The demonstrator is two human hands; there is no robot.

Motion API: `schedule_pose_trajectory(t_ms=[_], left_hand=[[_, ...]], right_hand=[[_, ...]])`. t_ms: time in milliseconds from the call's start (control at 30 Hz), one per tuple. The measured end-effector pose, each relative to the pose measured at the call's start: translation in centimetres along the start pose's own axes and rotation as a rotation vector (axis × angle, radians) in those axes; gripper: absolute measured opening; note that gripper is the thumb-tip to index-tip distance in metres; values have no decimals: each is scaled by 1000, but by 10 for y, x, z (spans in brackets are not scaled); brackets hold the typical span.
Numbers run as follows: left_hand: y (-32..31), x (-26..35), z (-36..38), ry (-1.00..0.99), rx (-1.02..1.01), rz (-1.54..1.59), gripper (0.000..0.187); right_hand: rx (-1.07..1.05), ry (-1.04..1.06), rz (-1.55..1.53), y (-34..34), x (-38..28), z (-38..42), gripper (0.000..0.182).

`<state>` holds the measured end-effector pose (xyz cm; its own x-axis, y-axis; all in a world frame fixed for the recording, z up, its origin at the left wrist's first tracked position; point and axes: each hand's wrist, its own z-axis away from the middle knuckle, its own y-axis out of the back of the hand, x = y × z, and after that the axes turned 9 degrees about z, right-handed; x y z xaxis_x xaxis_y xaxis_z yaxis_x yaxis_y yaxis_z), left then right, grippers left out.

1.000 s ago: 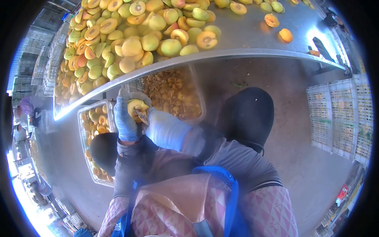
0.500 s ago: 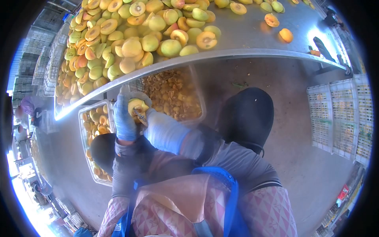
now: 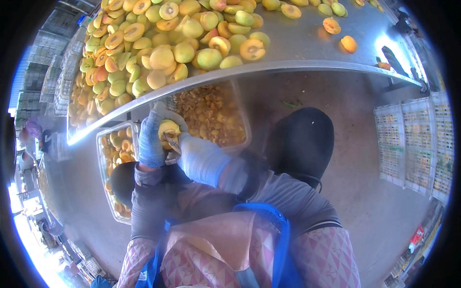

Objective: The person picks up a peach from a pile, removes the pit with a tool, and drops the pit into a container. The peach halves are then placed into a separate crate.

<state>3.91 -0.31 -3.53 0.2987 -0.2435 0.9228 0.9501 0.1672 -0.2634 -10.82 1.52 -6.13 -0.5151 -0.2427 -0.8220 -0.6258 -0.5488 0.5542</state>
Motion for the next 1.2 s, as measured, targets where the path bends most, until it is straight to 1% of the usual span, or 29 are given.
schedule_pose_trajectory(t_ms=[67,100,167,300,400,500,567,600,667,700,767,833,867,900,933,1000,1067,1100,1200], left_hand=[[-1,2,0,17,19,-26,52],[-1,2,1,-15,15,-41,52],[-1,-1,2,-77,7,-70,53],[-3,7,9,-47,-28,-92,53],[-6,13,10,-18,-52,-123,53],[-2,15,8,-14,-111,-156,52],[2,10,2,-9,-143,-192,54],[6,6,-2,41,-134,-178,55],[10,-1,-8,145,-124,-150,56],[9,-2,-8,140,-138,-44,56],[-2,5,-3,125,-164,167,57],[-14,9,7,-48,-105,80,57],[-17,9,12,-133,-76,37,57],[-9,2,12,-175,-90,-74,51],[-13,-4,17,-198,22,28,40],[-2,-20,14,-225,107,-2,29],[-4,-9,17,-188,9,-73,28],[-6,-2,20,-168,-40,-111,27],[-11,12,25,-87,-45,-148,26]], right_hand=[[-24,-18,12,3,-1,0,29],[-35,-26,17,5,-1,-1,28],[-44,49,-24,2,4,-2,28],[-71,198,-92,8,-2,-6,25],[-141,69,-328,13,-7,-5,26],[-123,109,-319,11,-8,-3,27],[-111,72,-118,4,-3,0,28],[-105,55,-17,-1,0,0,28],[-31,33,-163,-10,7,-3,27],[7,19,-235,-12,10,-2,27],[-95,80,-391,8,-1,-1,25],[-141,76,-435,18,-4,-3,24],[-138,38,-401,19,-4,-5,23],[-138,0,-370,18,-4,-5,23],[-126,14,-372,14,-4,-5,23],[-100,41,-375,6,-2,-4,23],[-174,87,-285,16,3,-2,24],[-213,88,-286,19,4,-3,24],[-311,67,-367,25,8,-4,23]])
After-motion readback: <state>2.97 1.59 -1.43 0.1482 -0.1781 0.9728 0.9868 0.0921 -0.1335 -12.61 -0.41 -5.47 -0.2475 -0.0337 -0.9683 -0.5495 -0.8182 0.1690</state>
